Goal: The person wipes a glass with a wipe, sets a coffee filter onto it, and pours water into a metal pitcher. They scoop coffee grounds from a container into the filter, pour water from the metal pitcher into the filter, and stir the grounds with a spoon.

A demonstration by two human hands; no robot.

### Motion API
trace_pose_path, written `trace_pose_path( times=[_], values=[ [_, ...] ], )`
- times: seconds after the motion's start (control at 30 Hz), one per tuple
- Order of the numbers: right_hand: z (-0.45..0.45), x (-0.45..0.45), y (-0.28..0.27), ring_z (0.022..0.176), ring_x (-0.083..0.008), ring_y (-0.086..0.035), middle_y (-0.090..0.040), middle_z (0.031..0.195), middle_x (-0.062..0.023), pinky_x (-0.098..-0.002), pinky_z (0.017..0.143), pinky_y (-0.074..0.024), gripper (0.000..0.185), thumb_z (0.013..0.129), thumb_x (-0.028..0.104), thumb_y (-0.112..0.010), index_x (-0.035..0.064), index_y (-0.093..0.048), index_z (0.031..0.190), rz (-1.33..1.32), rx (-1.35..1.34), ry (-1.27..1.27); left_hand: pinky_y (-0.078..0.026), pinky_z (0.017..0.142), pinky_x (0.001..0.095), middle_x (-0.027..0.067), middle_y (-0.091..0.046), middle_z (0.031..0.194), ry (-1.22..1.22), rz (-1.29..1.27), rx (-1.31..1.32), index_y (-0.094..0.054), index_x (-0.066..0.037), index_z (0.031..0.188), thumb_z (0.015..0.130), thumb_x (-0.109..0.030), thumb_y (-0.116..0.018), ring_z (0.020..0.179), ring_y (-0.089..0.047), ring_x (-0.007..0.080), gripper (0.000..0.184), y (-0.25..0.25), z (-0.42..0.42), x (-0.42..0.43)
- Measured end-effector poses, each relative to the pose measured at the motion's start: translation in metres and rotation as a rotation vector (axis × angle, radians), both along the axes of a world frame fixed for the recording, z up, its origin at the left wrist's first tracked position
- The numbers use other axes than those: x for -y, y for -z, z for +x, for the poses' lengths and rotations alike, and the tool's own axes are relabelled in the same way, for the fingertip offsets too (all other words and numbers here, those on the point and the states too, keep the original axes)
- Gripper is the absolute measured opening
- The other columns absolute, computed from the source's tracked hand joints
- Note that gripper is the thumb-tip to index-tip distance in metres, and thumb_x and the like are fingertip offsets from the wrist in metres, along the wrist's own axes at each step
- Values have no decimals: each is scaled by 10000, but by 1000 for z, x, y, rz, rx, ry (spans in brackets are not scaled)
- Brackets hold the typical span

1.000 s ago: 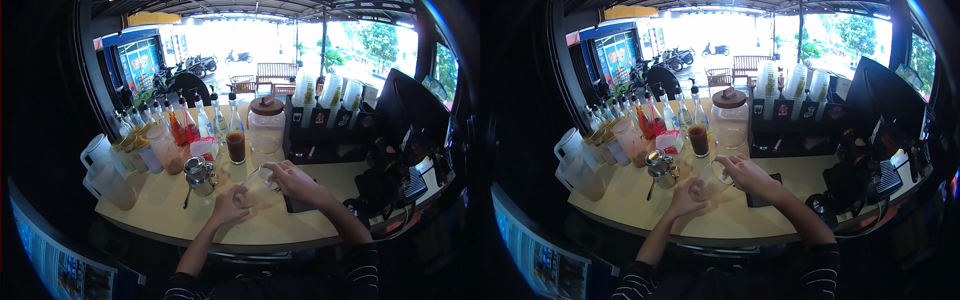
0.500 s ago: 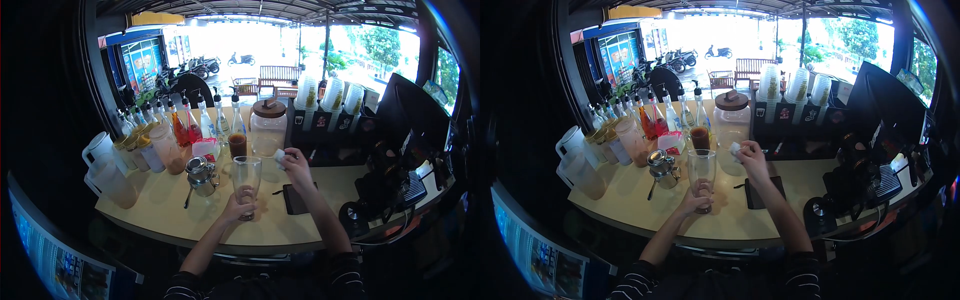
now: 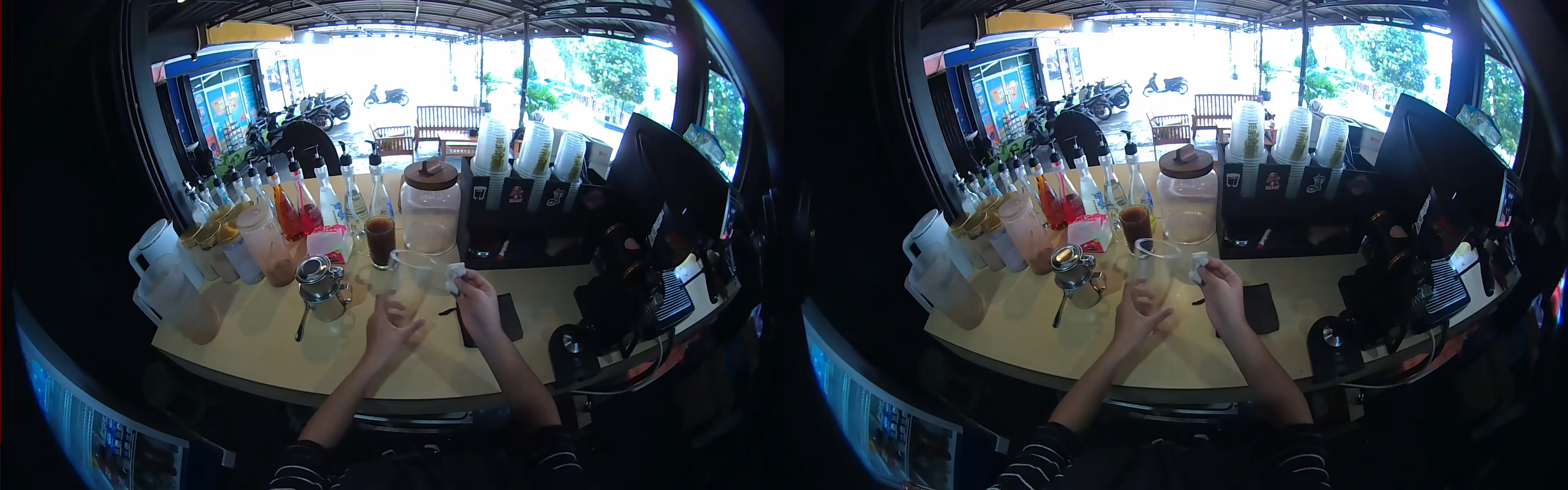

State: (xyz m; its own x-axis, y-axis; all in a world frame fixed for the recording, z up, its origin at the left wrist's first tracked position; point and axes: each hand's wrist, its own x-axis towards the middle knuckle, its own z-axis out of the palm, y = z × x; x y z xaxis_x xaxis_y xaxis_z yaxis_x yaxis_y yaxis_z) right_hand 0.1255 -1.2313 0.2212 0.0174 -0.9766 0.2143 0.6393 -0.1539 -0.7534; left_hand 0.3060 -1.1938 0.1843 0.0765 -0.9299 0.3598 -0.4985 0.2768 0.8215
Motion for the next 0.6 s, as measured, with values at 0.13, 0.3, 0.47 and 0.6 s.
trace_pose_path(
  times=[0.13, 0.3, 0.47, 0.6],
  values=[
    [-24, -5, 2, 952, -175, -604, -621, 1012, -82, -302, 860, -477, 149, 876, -24, -544, 2, -577, 1018, 30, 121, -134, -483, 844, 371, 130, -593, 1008, -40, -40, -205, -383, -58, 1277, 641, -284, -854, 974, -599, 238, 823, 27, 11, 22],
    [-41, 14, 26, 967, -177, -601, -606, 1030, -69, -306, 844, -482, 186, 843, -49, -566, 26, -575, 1014, 144, -56, 22, -458, 912, 371, 145, -567, 1100, -46, -82, -205, -374, -34, 1287, 626, -233, -866, 1050, -571, 237, 848, 30, 11, 29],
    [-52, 41, 55, 988, -209, -592, -584, 1046, -97, -316, 870, -473, 212, 813, -49, -572, 6, -584, 1017, -10, -676, 399, -457, 923, 355, 141, -560, 1124, 41, -43, -349, -383, -41, 1284, 614, -149, -864, 1106, -551, 240, 831, 31, 7, 31],
    [-45, 44, 78, 1052, -273, -555, -555, 1085, -125, -351, 926, -431, 249, 774, -9, -617, 5, -582, 1021, -336, -1165, 686, -455, 931, 352, 144, -558, 1132, 60, -53, -362, -385, -39, 1283, 610, -146, -864, 1097, -557, 237, 833, 30, 6, 34]
  ],
)
